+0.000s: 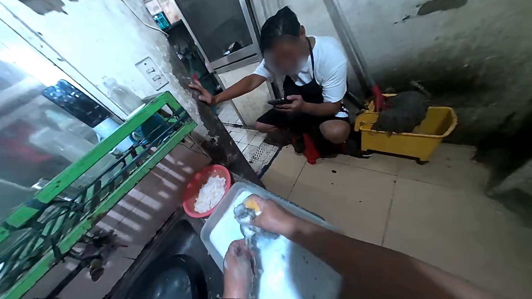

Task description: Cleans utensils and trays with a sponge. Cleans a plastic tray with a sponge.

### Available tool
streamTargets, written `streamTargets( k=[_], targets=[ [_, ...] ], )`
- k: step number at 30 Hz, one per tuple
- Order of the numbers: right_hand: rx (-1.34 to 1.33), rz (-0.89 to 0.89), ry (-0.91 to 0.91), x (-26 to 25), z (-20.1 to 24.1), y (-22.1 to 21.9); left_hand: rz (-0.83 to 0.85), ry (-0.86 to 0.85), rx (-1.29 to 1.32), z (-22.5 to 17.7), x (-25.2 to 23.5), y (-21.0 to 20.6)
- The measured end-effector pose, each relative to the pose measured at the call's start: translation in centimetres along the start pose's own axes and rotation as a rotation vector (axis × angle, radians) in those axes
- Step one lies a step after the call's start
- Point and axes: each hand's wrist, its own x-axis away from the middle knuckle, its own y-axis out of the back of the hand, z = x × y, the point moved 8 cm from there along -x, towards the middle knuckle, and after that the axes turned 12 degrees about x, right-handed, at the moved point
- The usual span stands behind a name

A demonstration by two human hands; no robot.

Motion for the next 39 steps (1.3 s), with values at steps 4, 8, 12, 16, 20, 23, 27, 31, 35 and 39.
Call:
streamTargets(
  k=[4,8,12,16,20,23,27,31,35,39],
  targets=[
    [0.127,0.109,0.060,1.1,1.6,-3.0,-0.027,-0.017,-0.086,-0.9,0.5,1.4],
    [0.151,-0.012,-0.036,-0.5,1.4,-0.7,-0.023,-0.024,-0.053,-0.3,0.8,2.9],
    [-0.170,-0.134,-0.049,-2.1,0.5,-0.3,0.013,0.023,0.173,-0.3,1.8,3.9],
    [0.017,0.021,0.113,1.1,4.8,-1.2,0.155,0.059,0.408,0.0,3.1,3.1],
    [-0.249,-0.307,0.116,0.0,3.4,2.6,0.138,0.029,0.387,1.3,3.6,4.4],
    [-0.483,-0.250,-0.037,0.7,3.2,0.9,0.090,-0.057,0.401,0.7,3.1,4.4],
    [-0.071,0.023,0.039,3.4,6.8,-3.3,0.143,-0.126,0.278,-0.8,2.4,4.3],
    [0.218,0.078,0.091,4.1,6.7,-1.9,0.147,-0.255,0.042,-3.1,1.6,6.8],
    [0.416,0.260,0.177,6.2,7.9,-4.2,0.136,-0.398,0.158,-6.6,2.6,6.0],
    [0.356,0.396,0.172,6.4,7.2,-5.6,-0.055,-0.405,0.242,-6.9,2.6,7.5]
  ],
)
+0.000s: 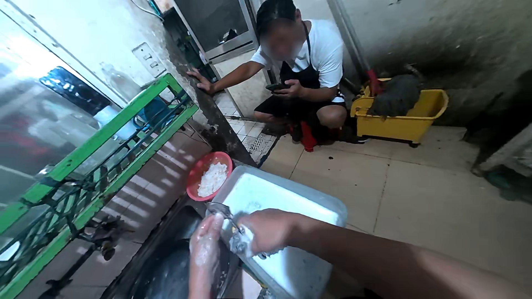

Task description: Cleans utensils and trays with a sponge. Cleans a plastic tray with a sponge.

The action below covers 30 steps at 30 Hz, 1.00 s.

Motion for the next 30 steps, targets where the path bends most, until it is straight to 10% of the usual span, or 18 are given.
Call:
streamTargets(
  k=[4,8,12,17,21,26,30],
  targets=[
    [-0.029,0.051,-0.053,1.1,-3.5,-0.8,-0.232,-0.169,0.114,-2.1,-2.5,7.8],
    [0.122,0.014,-0.207,4.4,-8.4,-0.4,-0.550,-0.089,-0.492,-2.6,-3.5,19.1],
    [0.218,-0.137,-0.227,6.5,-11.2,0.1,-0.305,0.337,-1.141,3.8,-5.7,24.3],
    [0.322,-0.508,-0.045,7.3,-12.5,-1.0,0.147,0.017,-1.108,5.1,-7.9,6.8],
    [0.264,-0.504,-0.096,7.7,-12.4,-0.9,0.597,0.174,-1.013,12.5,-7.8,-6.3],
    [0.114,-0.405,-0.151,7.8,-12.8,-0.5,0.661,0.358,-1.254,19.5,-5.1,-11.4],
    [0.181,-0.665,0.018,7.9,-12.9,-0.7,0.907,0.380,-1.296,20.1,-1.3,-14.3]
  ],
)
